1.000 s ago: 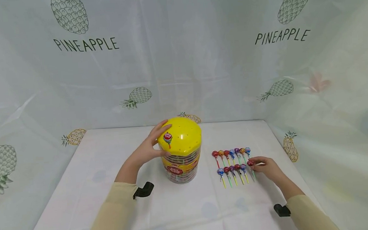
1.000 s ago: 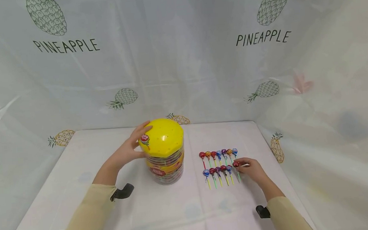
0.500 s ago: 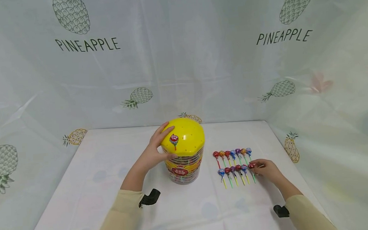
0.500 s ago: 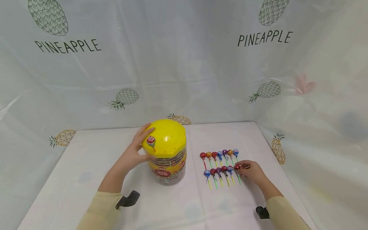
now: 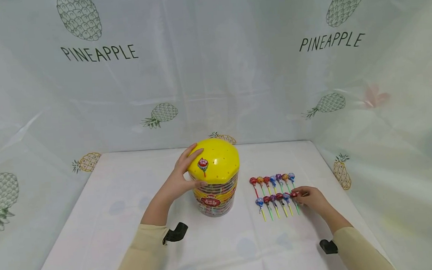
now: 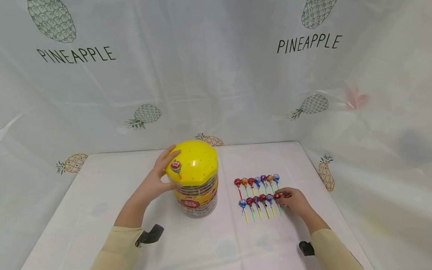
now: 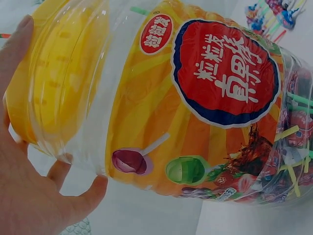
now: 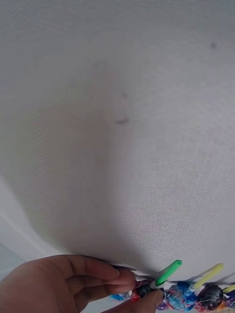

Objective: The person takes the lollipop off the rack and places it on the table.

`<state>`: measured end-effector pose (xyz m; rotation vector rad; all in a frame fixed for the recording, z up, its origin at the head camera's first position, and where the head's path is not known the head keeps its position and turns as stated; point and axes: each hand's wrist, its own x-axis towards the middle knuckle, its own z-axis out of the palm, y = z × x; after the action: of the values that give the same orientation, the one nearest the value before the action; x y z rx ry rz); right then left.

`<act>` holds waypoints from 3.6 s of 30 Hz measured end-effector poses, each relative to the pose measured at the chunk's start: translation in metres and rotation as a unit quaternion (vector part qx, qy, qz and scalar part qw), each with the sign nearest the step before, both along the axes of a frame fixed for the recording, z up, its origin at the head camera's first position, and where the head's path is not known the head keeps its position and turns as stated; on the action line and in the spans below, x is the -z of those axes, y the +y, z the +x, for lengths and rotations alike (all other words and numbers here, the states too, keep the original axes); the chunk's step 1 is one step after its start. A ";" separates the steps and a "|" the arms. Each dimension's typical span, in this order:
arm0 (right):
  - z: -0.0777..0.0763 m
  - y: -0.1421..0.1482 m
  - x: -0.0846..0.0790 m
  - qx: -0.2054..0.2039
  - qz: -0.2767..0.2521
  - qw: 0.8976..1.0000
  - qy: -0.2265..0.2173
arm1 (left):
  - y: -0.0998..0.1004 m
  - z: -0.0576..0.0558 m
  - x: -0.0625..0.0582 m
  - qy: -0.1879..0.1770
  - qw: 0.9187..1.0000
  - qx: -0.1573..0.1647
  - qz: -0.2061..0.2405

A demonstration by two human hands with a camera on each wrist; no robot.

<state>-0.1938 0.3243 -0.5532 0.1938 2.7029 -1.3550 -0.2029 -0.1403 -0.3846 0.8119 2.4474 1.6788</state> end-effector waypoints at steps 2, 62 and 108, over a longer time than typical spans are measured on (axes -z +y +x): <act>0.000 0.000 0.000 -0.001 0.000 1.000 0.002 | 0.000 0.000 0.000 0.000 1.000 0.000 0.001; 0.007 -0.212 -0.181 -0.187 -0.206 0.903 0.329 | -0.025 -0.035 0.022 0.006 0.997 0.078 -0.012; 0.012 -0.243 -0.200 -0.220 -0.234 0.879 0.353 | -0.025 -0.036 0.029 0.017 0.996 0.089 -0.005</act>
<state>-0.1815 0.0815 -0.3530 -1.0837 2.4824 -2.1315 -0.2394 -0.1657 -0.4136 1.0309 2.3241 1.6019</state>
